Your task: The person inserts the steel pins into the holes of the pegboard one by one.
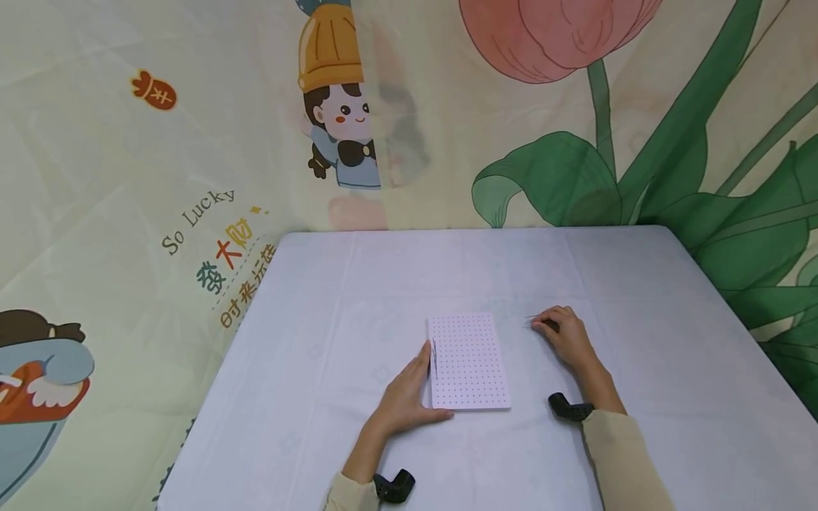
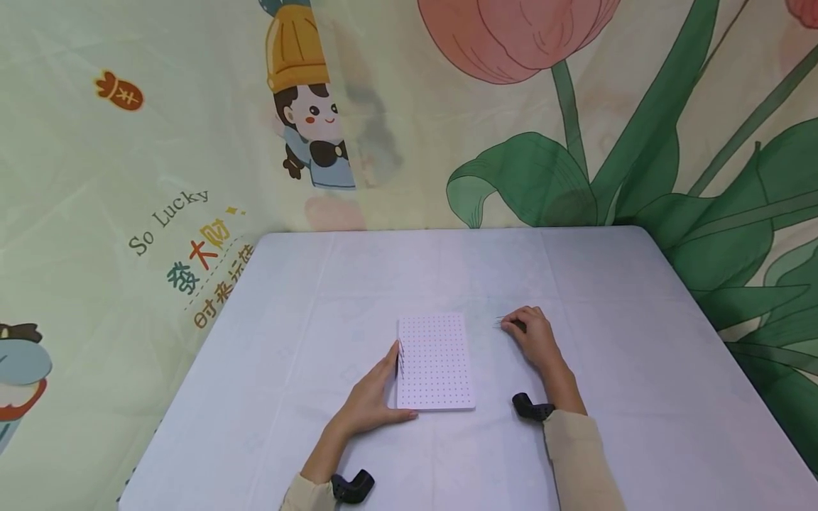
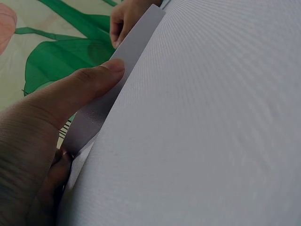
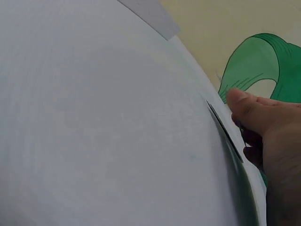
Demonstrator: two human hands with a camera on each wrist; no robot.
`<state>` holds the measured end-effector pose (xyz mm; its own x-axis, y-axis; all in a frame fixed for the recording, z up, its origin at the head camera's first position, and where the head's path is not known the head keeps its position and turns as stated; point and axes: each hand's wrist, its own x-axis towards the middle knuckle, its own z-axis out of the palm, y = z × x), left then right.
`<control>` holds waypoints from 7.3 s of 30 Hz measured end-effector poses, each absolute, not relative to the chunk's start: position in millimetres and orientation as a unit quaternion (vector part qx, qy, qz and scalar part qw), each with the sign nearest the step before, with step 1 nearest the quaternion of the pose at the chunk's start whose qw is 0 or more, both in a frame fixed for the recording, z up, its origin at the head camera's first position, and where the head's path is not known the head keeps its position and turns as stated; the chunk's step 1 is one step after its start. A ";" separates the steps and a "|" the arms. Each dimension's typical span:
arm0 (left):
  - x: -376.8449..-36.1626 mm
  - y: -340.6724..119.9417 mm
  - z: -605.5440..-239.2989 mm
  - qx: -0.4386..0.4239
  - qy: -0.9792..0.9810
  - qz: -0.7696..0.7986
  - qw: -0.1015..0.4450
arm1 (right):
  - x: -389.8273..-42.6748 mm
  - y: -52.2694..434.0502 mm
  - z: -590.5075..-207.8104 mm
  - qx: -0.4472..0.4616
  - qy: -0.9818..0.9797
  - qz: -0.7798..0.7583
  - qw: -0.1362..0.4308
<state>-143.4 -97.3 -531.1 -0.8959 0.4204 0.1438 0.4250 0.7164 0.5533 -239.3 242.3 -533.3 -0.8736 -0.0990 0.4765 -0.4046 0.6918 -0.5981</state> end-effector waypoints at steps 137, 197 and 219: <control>-143.9 -96.7 -535.8 -0.233 -0.926 -0.298 0.010 | -236.4 246.2 -531.7 0.146 -0.881 0.376 0.246; -146.9 -97.2 -538.2 -0.231 -0.927 -0.296 0.010 | -241.5 240.9 -535.3 0.149 -0.902 0.355 0.195; -145.1 -97.0 -534.2 -0.229 -0.925 -0.302 0.003 | -207.9 141.2 -475.7 0.193 -0.759 0.601 0.159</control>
<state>-145.1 -97.0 -534.2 -0.8955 0.4211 0.1442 0.4250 0.7126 0.5582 -207.9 141.2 -475.7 -0.8748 -0.1033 0.4734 -0.4845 0.2038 -0.8507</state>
